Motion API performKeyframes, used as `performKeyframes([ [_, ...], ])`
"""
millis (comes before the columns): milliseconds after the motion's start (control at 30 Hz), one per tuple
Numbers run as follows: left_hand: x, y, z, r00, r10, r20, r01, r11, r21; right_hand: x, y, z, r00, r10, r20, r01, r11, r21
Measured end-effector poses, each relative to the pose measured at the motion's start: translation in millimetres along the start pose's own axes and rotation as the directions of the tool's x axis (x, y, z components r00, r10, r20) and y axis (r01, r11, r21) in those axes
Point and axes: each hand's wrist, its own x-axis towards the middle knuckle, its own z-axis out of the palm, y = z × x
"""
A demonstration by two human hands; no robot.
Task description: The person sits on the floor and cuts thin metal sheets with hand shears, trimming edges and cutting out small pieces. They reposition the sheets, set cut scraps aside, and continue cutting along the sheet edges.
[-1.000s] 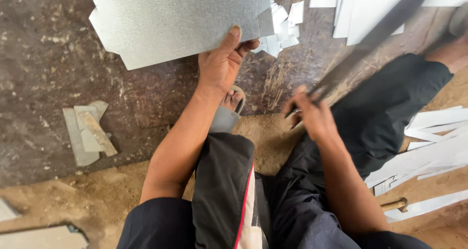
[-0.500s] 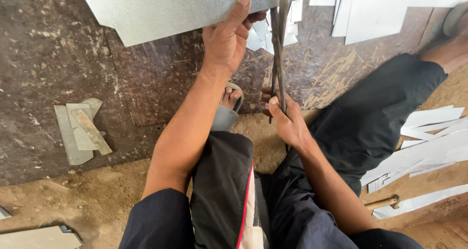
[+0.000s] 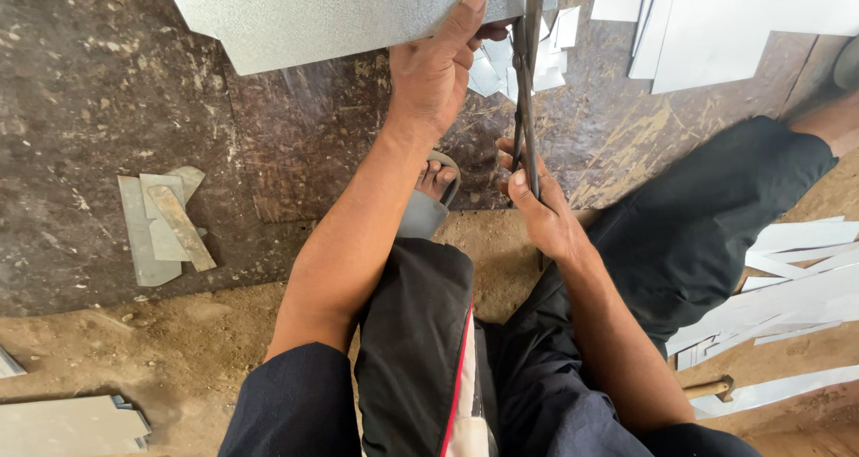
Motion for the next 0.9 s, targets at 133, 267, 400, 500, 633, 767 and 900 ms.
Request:
performKeyframes([
  [133, -1, 4, 5, 1.000, -0.003, 0.016, 0.003, 1.000, -0.003, 4, -6, 3, 0.997, 0.004, -0.076, -0.017, 0.985, -0.169],
  [267, -3, 14, 12, 1.000, -0.022, -0.009, 0.022, 1.000, 0.003, 5, -11, -2, 0.992, -0.076, -0.101, 0.037, 0.939, -0.341],
  [400, -5, 20, 14, 1.000, 0.019, -0.001, -0.019, 1.000, -0.003, 10, 0, -4, 0.984, -0.130, -0.125, 0.074, 0.923, -0.378],
  [500, -4, 23, 19, 1.000, 0.016, -0.021, -0.015, 1.000, 0.003, 19, 11, -1, 0.957, -0.238, -0.164, 0.148, 0.891, -0.429],
  [633, -1, 27, 32, 1.000, 0.009, 0.007, -0.009, 1.000, -0.022, 23, 11, -3, 0.952, -0.256, -0.170, 0.166, 0.894, -0.417],
  [767, -9, 25, 35, 0.997, 0.031, 0.064, -0.028, 0.999, -0.043, 12, 0, -8, 0.982, -0.181, -0.052, 0.171, 0.973, -0.157],
  [900, -23, 19, 18, 0.996, -0.008, 0.091, 0.012, 0.999, -0.034, 10, 2, -3, 0.960, -0.262, -0.098, 0.248, 0.959, -0.137],
])
